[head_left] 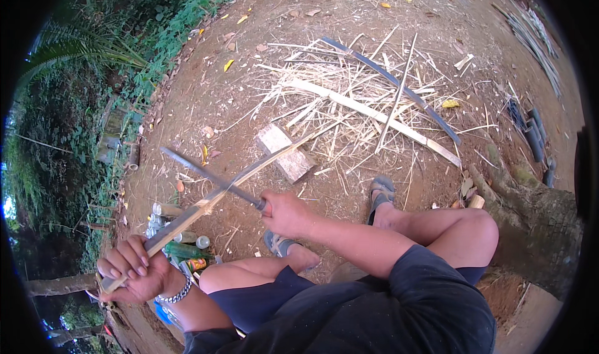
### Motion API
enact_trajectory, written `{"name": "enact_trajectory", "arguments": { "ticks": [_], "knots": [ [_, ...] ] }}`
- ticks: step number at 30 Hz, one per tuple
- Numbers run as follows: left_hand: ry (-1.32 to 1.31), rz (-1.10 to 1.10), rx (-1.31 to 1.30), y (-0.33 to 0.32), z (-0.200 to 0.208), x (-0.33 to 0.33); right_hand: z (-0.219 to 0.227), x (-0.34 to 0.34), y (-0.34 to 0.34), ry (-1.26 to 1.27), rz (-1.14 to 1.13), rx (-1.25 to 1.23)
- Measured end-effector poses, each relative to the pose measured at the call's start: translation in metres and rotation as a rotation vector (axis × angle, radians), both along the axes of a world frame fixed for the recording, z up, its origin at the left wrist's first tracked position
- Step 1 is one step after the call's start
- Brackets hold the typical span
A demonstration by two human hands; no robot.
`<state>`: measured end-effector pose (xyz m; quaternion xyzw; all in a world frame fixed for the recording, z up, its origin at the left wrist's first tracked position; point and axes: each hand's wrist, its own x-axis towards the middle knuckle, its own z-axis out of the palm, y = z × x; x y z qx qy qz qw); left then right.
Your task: The person uses a knife to shave and smooth the edges of long strips of bamboo, resting the bamboo on a wooden block while working.
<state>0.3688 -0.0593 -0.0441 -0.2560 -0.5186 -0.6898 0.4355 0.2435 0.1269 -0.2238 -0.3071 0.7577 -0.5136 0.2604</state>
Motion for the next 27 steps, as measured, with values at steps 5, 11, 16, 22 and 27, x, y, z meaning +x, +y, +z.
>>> {"name": "enact_trajectory", "arguments": {
  "ticks": [5, 11, 16, 22, 27],
  "knots": [
    [0.009, -0.006, -0.012, 0.021, -0.001, -0.007, -0.037, -0.009, 0.004, 0.018, -0.103, 0.041],
    [0.008, 0.061, -0.017, 0.029, 0.002, -0.011, 0.003, 0.004, 0.002, -0.086, -0.042, 0.082],
    [-0.010, 0.019, -0.029, 0.040, 0.009, -0.025, -0.139, -0.037, 0.007, 0.018, -0.185, 0.185],
    [0.001, 0.073, 0.017, 0.040, 0.006, -0.023, -0.039, -0.030, 0.007, 0.010, 0.012, 0.133],
    [-0.021, 0.090, 0.043, 0.038, 0.014, -0.040, -0.155, -0.062, 0.008, -0.175, -0.216, 0.205]
  ]
}}
